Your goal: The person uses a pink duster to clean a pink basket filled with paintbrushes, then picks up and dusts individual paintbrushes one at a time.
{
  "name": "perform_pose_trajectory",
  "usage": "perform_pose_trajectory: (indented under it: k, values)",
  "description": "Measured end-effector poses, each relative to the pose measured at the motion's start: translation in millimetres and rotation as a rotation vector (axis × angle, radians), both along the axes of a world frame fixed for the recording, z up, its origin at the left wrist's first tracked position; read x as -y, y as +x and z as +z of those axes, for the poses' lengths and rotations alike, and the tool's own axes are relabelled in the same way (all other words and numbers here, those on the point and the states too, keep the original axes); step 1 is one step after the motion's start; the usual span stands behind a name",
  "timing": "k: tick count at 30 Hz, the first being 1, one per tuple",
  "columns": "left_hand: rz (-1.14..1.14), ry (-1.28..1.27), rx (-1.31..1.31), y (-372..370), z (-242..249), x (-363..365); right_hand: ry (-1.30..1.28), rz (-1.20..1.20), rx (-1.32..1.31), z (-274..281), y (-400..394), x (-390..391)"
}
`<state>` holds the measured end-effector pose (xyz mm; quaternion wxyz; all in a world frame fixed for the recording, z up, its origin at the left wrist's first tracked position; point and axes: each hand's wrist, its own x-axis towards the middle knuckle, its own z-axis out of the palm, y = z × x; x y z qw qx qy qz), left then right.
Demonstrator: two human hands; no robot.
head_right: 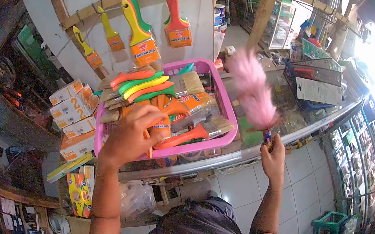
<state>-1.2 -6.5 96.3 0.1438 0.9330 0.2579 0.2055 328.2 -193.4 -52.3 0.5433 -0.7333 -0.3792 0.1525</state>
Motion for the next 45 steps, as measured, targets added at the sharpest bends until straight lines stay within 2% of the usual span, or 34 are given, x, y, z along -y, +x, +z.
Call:
perform_pose_trajectory:
  k: [2,5,10,13,15,18,19,21,25,29,30,33,34,37,38,40,42,44,45]
  values:
    - [-0.054,0.002,-0.056,10.3,-6.6,11.8,0.148,0.029,-0.168,10.2,-8.0,4.5]
    - [-0.051,0.044,-0.172,21.8,-19.3,21.4,0.180,0.067,-0.253,35.6,-21.0,11.4]
    - [0.023,0.056,-0.316,26.8,-31.2,19.2,0.267,0.162,-0.263,36.0,-29.0,8.7]
    - [0.045,0.020,-0.201,24.6,-24.5,17.6,0.269,0.213,-0.292,43.5,-30.4,8.0]
    - [0.006,0.103,-0.073,18.8,-7.2,16.5,0.300,0.198,-0.341,52.7,-37.1,5.4]
    - [-0.036,0.113,0.066,10.1,16.4,11.4,0.346,0.169,-0.301,71.0,-47.1,-3.3]
    - [-0.046,0.098,0.103,6.5,23.4,9.3,0.336,0.179,-0.214,73.6,-46.2,-8.5]
    - [-0.062,0.085,0.095,-2.2,40.2,5.5,0.318,0.197,-0.039,78.8,-43.5,-20.7]
    - [-0.077,0.004,0.153,-13.4,62.9,7.2,0.425,0.351,-0.067,107.9,-62.8,-38.5]
    - [-0.040,-0.096,0.148,-20.8,76.1,9.5,0.370,0.511,-0.274,119.8,-88.3,-48.2]
    - [-0.021,-0.128,0.161,-22.2,76.1,9.7,0.341,0.513,-0.160,119.8,-90.0,-51.8]
    - [0.026,-0.240,0.179,-28.5,74.9,7.5,0.354,0.504,-0.329,116.4,-105.4,-57.6]
    - [0.039,-0.280,0.181,-31.2,73.7,6.8,0.433,0.484,-0.279,109.9,-107.0,-61.7]
    - [0.018,-0.291,0.474,-34.4,55.6,-0.2,0.488,0.438,-0.427,115.3,-123.4,-62.3]
    - [-0.021,-0.444,0.659,-36.1,47.1,-2.4,0.559,0.425,-0.332,99.0,-120.3,-71.3]
    - [-0.106,-0.744,1.025,-39.6,24.6,-5.4,0.585,0.375,-0.430,98.7,-128.1,-71.6]
    - [-0.166,-0.886,1.218,-22.8,-14.8,0.0,0.615,0.318,-0.474,96.6,-139.7,-71.9]
    - [-0.107,-0.962,1.179,-23.1,-89.6,5.4,0.576,0.310,-0.548,91.3,-154.8,-69.8]
    - [-0.115,-0.971,1.111,-13.9,-87.3,18.6,0.579,0.319,-0.571,89.2,-163.2,-69.2]
